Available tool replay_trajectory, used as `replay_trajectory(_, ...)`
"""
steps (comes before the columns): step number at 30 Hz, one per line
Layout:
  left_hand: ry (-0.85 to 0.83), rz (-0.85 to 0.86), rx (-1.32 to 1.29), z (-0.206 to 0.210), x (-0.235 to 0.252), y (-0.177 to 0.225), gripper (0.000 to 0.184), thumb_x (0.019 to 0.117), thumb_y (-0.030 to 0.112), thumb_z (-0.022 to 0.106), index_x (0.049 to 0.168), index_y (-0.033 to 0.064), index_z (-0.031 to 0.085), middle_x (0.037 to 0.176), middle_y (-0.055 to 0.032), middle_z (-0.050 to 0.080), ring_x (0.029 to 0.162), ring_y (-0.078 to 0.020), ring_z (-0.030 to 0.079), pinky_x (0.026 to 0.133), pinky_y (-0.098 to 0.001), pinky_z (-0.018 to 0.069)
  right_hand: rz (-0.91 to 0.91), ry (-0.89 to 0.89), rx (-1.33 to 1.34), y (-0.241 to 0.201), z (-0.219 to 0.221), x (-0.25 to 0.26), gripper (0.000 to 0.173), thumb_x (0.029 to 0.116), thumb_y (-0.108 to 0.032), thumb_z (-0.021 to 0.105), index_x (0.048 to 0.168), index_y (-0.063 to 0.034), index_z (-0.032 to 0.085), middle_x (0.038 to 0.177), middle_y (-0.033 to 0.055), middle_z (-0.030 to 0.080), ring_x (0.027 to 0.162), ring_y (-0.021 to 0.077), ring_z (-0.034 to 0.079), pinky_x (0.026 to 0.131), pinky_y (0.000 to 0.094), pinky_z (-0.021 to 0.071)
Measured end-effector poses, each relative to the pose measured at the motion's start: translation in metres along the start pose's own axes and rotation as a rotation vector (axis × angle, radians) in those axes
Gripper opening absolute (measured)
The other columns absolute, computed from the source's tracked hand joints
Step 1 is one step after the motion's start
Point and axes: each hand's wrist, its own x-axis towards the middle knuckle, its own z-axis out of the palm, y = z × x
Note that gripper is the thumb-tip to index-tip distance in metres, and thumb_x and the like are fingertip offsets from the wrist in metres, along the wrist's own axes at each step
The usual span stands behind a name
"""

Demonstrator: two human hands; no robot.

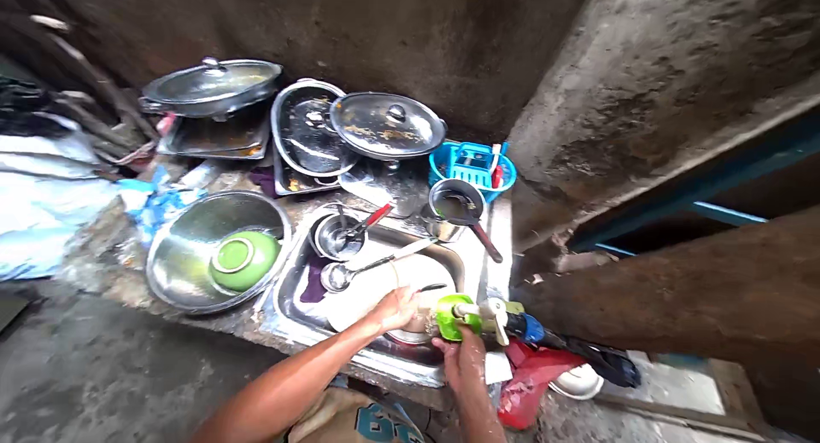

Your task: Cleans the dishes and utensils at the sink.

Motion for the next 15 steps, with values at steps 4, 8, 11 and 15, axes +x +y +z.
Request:
replay_trajectory(4, -0.021, 0.023, 0.263, -0.019, -0.021, 0.002, 0.042, 0.1101, 0.031, 0.038, 0.121, -0.0013, 0.062, 0.106, -0.0208, 0.069, 0.104, -0.0352, 0.067, 0.096, -0.0565, 0.0501, -0.015, -0.047, 0.077, 0.009, 0.008, 0.006, 0.023, 0.1092, -0.010, 0.036, 0.123, 0.0023, 0.050, 0.091, 0.0183, 0.070, 0.066, 0.0249, 0.071, 0.047, 0.0349, 0.0575)
replay_trajectory(8, 0.023, 0.034, 0.419, -0.038, -0.051, 0.008, 0.039, 0.1084, 0.031, 0.039, 0.122, 0.0038, 0.063, 0.110, -0.0204, 0.070, 0.109, -0.0370, 0.067, 0.096, -0.0585, 0.0501, -0.027, -0.115, 0.218, 0.022, 0.006, 0.018, 0.032, 0.1133, -0.023, 0.028, 0.122, -0.0040, 0.051, 0.094, 0.0152, 0.072, 0.071, 0.0249, 0.074, 0.051, 0.0353, 0.0603)
replay_trajectory(11, 0.056, 0.084, 0.504, -0.061, -0.077, 0.003, 0.038, 0.1074, 0.032, 0.043, 0.119, 0.0035, 0.064, 0.112, -0.0199, 0.069, 0.108, -0.0366, 0.067, 0.093, -0.0580, 0.0511, -0.141, -0.032, 0.098, 0.034, 0.012, 0.026, 0.031, 0.1132, -0.026, 0.027, 0.125, -0.0058, 0.049, 0.099, 0.0109, 0.069, 0.080, 0.0215, 0.072, 0.064, 0.0370, 0.0623)
replay_trajectory(15, 0.203, 0.180, 0.526, -0.100, -0.120, -0.025, 0.038, 0.1072, 0.033, 0.045, 0.122, 0.0056, 0.067, 0.114, -0.0170, 0.071, 0.104, -0.0342, 0.070, 0.088, -0.0554, 0.0541, -0.804, 0.163, -0.893, 0.068, 0.015, 0.022, 0.037, 0.0941, 0.004, 0.059, 0.128, 0.0167, 0.059, 0.134, 0.0339, 0.059, 0.131, 0.0434, 0.056, 0.115, 0.0520, 0.0407)
